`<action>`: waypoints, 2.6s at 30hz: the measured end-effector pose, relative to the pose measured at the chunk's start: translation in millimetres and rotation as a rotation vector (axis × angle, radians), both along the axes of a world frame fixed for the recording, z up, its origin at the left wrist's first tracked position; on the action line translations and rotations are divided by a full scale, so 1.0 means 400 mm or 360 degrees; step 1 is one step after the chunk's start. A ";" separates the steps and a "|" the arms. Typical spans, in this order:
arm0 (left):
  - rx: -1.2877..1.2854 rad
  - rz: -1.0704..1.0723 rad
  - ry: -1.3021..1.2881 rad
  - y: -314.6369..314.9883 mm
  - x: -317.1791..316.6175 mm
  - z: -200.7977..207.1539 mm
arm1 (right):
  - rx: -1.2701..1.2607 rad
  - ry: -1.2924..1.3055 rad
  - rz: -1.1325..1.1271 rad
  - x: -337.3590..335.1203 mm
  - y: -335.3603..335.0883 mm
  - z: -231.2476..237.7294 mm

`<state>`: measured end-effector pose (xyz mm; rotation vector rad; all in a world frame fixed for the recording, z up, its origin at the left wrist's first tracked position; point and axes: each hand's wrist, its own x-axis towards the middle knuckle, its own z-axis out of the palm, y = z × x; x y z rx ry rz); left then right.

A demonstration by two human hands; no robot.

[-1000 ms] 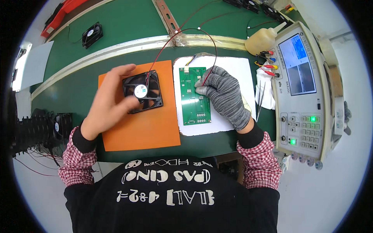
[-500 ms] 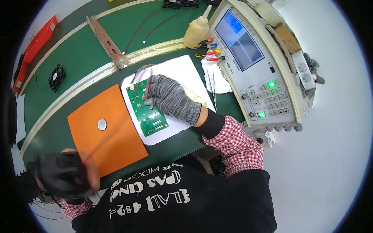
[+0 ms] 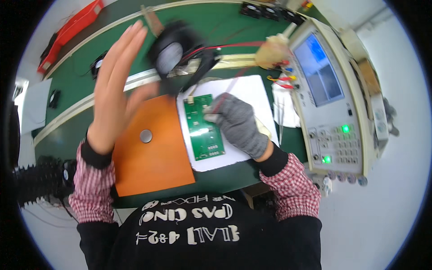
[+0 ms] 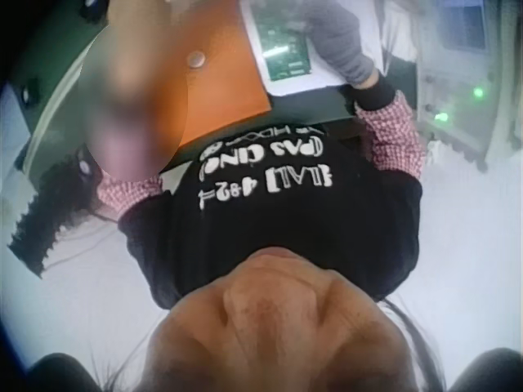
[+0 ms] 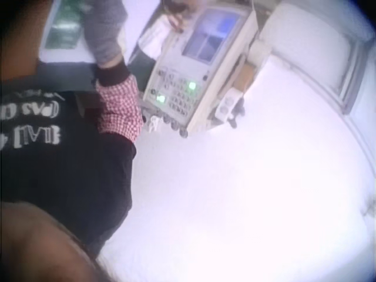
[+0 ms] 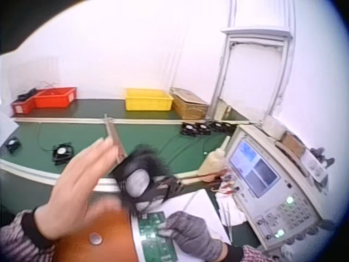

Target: The person repeatedly picks up small black cooling fans from a stack on the left, connects their wires to a green circuit board on the right, and observes the fan's operation. After testing, the person places the fan on the table and repeats the process with the next fan in the stack.

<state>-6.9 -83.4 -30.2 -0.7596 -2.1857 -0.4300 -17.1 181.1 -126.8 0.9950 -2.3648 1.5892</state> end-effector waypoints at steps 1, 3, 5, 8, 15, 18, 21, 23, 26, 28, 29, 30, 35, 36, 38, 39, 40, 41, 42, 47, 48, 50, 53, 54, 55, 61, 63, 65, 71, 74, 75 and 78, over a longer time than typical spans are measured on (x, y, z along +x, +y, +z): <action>0.0010 0.0218 -0.0096 -0.053 -0.055 -0.033 | -0.0043 -0.0016 -0.0039 0.001 -0.001 -0.002; -0.0169 0.0818 -0.0043 -0.194 -0.153 -0.108 | -0.0134 -0.0020 -0.0109 -0.005 -0.011 -0.005; -0.0375 0.1507 -0.0192 -0.339 -0.214 -0.174 | -0.0188 -0.0115 -0.0122 -0.003 -0.025 0.001; -0.0369 0.1586 -0.1058 -0.399 -0.219 -0.164 | -0.0027 0.0073 -0.0121 0.000 -0.016 0.024; -0.0054 -0.0282 -0.0475 -0.049 -0.032 -0.066 | 0.0104 0.0534 -0.0072 0.009 -0.036 0.055; -0.0399 -0.1148 -0.0976 0.059 0.132 -0.006 | 0.0233 0.0690 0.0303 0.034 -0.049 0.071; -0.0604 -0.1149 -0.1053 0.024 0.216 -0.010 | 0.0525 0.0931 0.0404 0.042 -0.061 0.076; -0.0641 -0.0707 -0.1238 -0.055 0.199 0.019 | 0.0714 0.0915 0.0310 0.023 -0.030 0.091; -0.0808 0.0658 -0.0682 -0.161 0.185 0.022 | 0.1107 0.0983 -0.0061 -0.004 0.001 0.108; -0.0954 0.0831 -0.0227 -0.199 0.165 0.004 | 0.1032 0.0740 -0.0106 -0.017 0.013 0.091; -0.0741 0.0743 -0.0295 -0.189 0.167 -0.011 | 0.0904 0.0613 -0.0097 -0.018 0.008 0.079; -0.0673 0.0524 -0.0341 -0.166 0.166 -0.031 | 0.0693 0.0357 -0.0076 -0.014 0.008 0.060; -0.0707 0.0038 -0.0726 -0.083 0.200 -0.073 | 0.0241 -0.0311 0.0042 -0.010 -0.018 0.028; -0.0593 0.0121 -0.0687 -0.094 0.189 -0.081 | 0.0277 -0.0257 0.0045 -0.010 -0.017 0.027; -0.0383 0.0310 -0.0607 -0.126 0.176 -0.097 | 0.0329 -0.0149 0.0071 -0.012 -0.019 0.021; -0.0250 0.0361 -0.0589 -0.146 0.177 -0.113 | 0.0341 -0.0088 0.0051 -0.011 -0.019 0.017; -0.0097 0.0330 -0.0723 -0.141 0.184 -0.112 | 0.0356 -0.0136 0.0046 -0.012 -0.018 0.016; 0.0058 0.0297 -0.0854 -0.125 0.193 -0.108 | 0.0371 -0.0184 0.0039 -0.012 -0.017 0.014; 0.0213 0.0263 -0.0983 -0.108 0.202 -0.105 | 0.0386 -0.0232 0.0031 -0.013 -0.016 0.012; 0.0001 0.0201 -0.1031 -0.055 0.214 -0.151 | 0.0434 -0.0225 0.0055 -0.017 -0.013 0.005; -0.0038 0.0217 -0.1056 -0.056 0.214 -0.155 | 0.0408 -0.0174 0.0058 -0.017 -0.012 -0.016; -0.0139 0.0219 -0.0865 -0.042 0.212 -0.146 | 0.0388 -0.0080 0.0075 -0.020 -0.005 -0.022; -0.0424 0.0155 -0.0213 -0.015 0.253 -0.045 | 0.0374 0.0046 0.0049 -0.020 0.012 -0.019; -0.0616 0.0176 0.0002 -0.015 0.283 -0.006 | 0.0324 0.0093 0.0049 -0.022 0.019 -0.028; -0.0453 0.0161 -0.0130 -0.024 0.350 0.029 | 0.0278 0.0059 0.0160 -0.025 -0.011 -0.018; 0.1521 -0.1947 -0.2086 -0.092 0.320 -0.032 | 0.0365 -0.0055 0.0187 -0.027 -0.009 -0.001; 0.2331 -0.2106 -0.2813 -0.069 0.314 -0.006 | 0.0367 -0.0008 0.0184 -0.032 -0.005 -0.015; 0.2177 -0.1977 -0.2822 -0.081 0.321 0.012 | 0.0390 0.0035 0.0175 -0.030 -0.003 -0.017; 0.1357 -0.0918 -0.1863 -0.043 0.359 0.027 | 0.0404 0.0033 0.0180 -0.028 -0.002 -0.014; 0.0117 0.0279 -0.0357 -0.027 0.391 0.037 | 0.0461 0.0003 0.0157 -0.024 -0.007 0.006; -0.0263 0.0704 0.0152 -0.021 0.400 0.041 | 0.0465 0.0017 0.0162 -0.024 -0.015 0.008; -0.0342 0.0382 0.0354 -0.028 0.341 0.047 | 0.0552 0.0135 0.0139 -0.020 -0.026 0.013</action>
